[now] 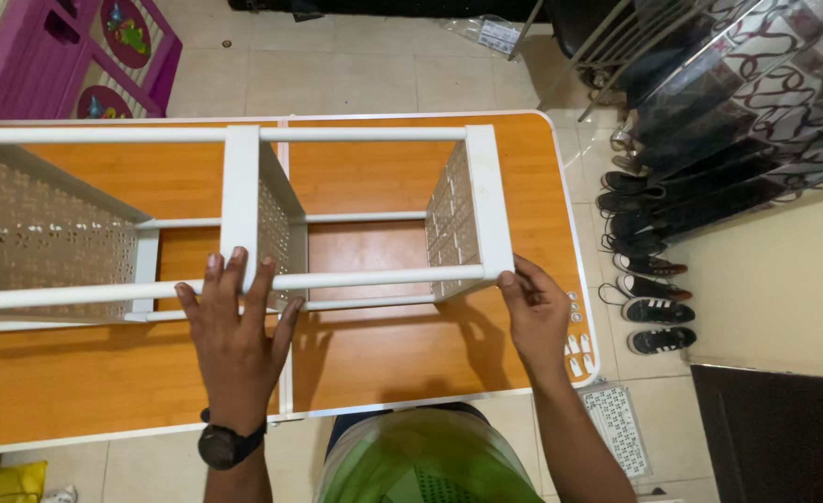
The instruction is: The person assembles a white plastic shelving unit on a wooden table. They insert white plastic connectors into the frame, attach perforated side panels, and secure the structure by hand.
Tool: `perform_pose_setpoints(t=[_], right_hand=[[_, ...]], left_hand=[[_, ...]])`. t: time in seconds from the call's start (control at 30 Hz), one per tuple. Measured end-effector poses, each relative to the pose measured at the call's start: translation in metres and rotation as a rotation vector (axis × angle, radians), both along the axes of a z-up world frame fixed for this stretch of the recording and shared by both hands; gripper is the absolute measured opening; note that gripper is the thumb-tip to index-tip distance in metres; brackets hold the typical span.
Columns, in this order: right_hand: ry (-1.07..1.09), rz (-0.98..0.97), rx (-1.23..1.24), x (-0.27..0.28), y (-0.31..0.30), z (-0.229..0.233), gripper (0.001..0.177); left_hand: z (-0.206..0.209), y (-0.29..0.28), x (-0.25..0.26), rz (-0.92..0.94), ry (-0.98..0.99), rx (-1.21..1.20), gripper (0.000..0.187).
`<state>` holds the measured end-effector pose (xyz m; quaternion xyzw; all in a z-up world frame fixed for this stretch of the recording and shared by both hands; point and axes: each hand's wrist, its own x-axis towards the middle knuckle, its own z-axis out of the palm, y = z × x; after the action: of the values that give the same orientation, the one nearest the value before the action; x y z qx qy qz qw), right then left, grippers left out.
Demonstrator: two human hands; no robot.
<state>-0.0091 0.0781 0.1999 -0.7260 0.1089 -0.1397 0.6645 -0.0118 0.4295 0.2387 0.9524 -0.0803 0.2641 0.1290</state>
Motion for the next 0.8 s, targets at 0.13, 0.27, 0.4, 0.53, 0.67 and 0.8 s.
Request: perform_pose_setpoints(t=[0.13,0.27,0.4,0.53,0.67,0.8], right_hand=[[0.014,0.007,-0.034,0.0,-0.002,0.004,0.035],[0.009,-0.042,-0.011,-0.003,0.004,0.006,0.035],[0.012,-0.09,-0.063,-0.002,0.013,0.01,0.033],[-0.023,-0.058,-0.021,-0.002,0.014,0.014,0.034],[-0.07,0.022,-0.048,0.0,0.015,0.011,0.036],[-0.015,0.024,-0.059,0.007,0.01,0.004,0.034]], left_hand=[[-0.006,0.001,0.0,0.033,-0.009,-0.028,0.047],[-0.01,0.004,-0.001,0.038,-0.021,-0.029,0.044],[-0.014,0.016,0.0,0.021,-0.036,0.043,0.043],[-0.005,0.011,0.004,-0.014,-0.073,-0.008,0.039],[0.014,-0.014,0.008,-0.274,-0.088,-0.201,0.039],[0.033,-0.067,0.021,-0.591,0.02,-0.298,0.039]])
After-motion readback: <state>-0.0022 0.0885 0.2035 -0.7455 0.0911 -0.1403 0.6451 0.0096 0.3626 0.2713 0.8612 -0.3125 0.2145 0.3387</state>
